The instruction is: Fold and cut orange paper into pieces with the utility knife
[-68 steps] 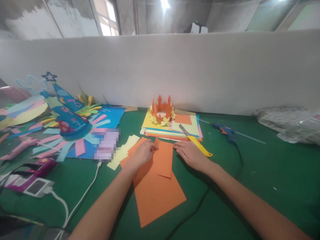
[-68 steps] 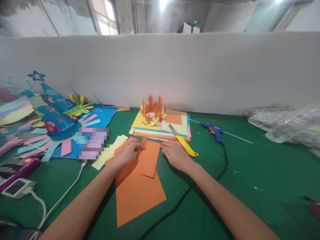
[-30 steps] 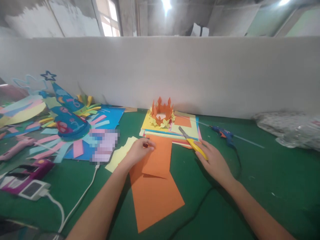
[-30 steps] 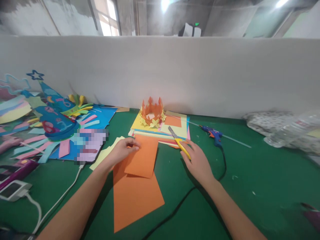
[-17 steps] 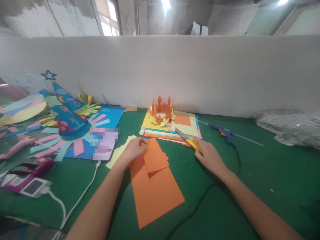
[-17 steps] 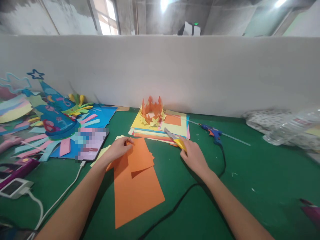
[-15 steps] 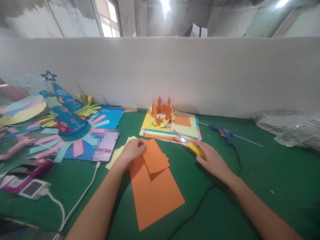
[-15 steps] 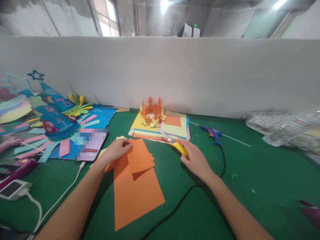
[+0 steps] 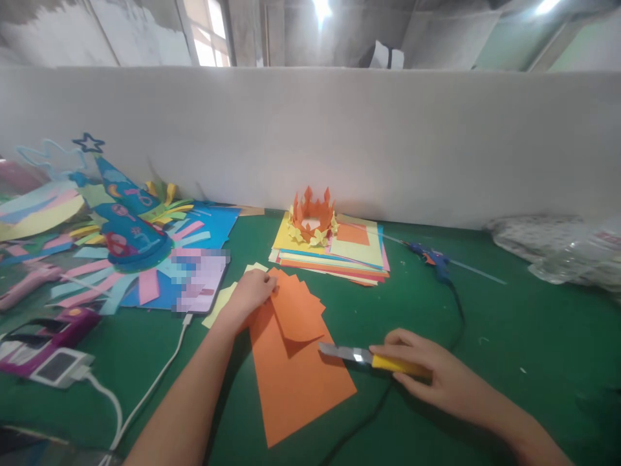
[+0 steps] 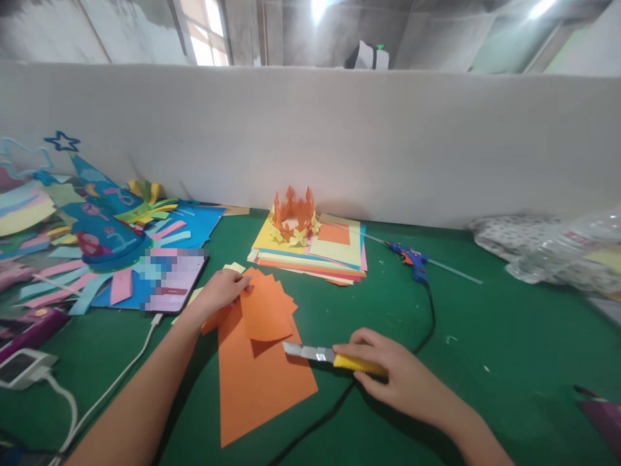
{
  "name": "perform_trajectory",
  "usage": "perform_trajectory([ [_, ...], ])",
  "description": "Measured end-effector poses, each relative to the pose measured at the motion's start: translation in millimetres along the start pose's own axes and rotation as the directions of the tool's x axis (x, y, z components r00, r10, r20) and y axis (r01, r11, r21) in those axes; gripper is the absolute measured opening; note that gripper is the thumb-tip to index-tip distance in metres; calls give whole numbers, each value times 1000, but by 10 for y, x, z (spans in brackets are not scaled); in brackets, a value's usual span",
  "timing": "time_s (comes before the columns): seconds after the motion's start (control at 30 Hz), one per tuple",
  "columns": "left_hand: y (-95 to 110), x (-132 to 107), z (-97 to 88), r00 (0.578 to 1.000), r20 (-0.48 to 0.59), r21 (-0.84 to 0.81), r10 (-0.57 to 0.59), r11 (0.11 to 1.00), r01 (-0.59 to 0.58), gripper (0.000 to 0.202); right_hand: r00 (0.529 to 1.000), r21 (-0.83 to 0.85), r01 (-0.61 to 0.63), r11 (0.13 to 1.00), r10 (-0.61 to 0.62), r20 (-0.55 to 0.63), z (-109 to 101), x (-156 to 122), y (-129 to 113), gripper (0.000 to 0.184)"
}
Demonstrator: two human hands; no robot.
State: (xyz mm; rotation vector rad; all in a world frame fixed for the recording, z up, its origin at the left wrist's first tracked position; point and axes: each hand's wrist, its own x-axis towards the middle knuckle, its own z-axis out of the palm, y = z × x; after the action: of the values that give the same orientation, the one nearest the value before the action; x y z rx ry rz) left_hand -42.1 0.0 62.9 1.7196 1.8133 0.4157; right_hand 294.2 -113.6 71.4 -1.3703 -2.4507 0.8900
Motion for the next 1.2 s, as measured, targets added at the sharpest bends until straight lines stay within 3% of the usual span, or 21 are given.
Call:
perform_trajectory([
  [0.63, 61, -22, 39, 1000, 10, -36, -15, 999, 16, 35, 999, -139, 2, 990, -7, -37, 87, -129, -30, 42],
  [0.97, 54, -28, 51, 1000, -20, -22, -6, 1000, 6, 34, 990, 48, 109, 993, -104, -99, 287, -49, -389, 44],
  [1.2, 50, -10, 69, 1000, -9, -32, -30, 999, 30, 35, 995, 148, 36, 988, -22, -94, 469, -16, -523, 43],
])
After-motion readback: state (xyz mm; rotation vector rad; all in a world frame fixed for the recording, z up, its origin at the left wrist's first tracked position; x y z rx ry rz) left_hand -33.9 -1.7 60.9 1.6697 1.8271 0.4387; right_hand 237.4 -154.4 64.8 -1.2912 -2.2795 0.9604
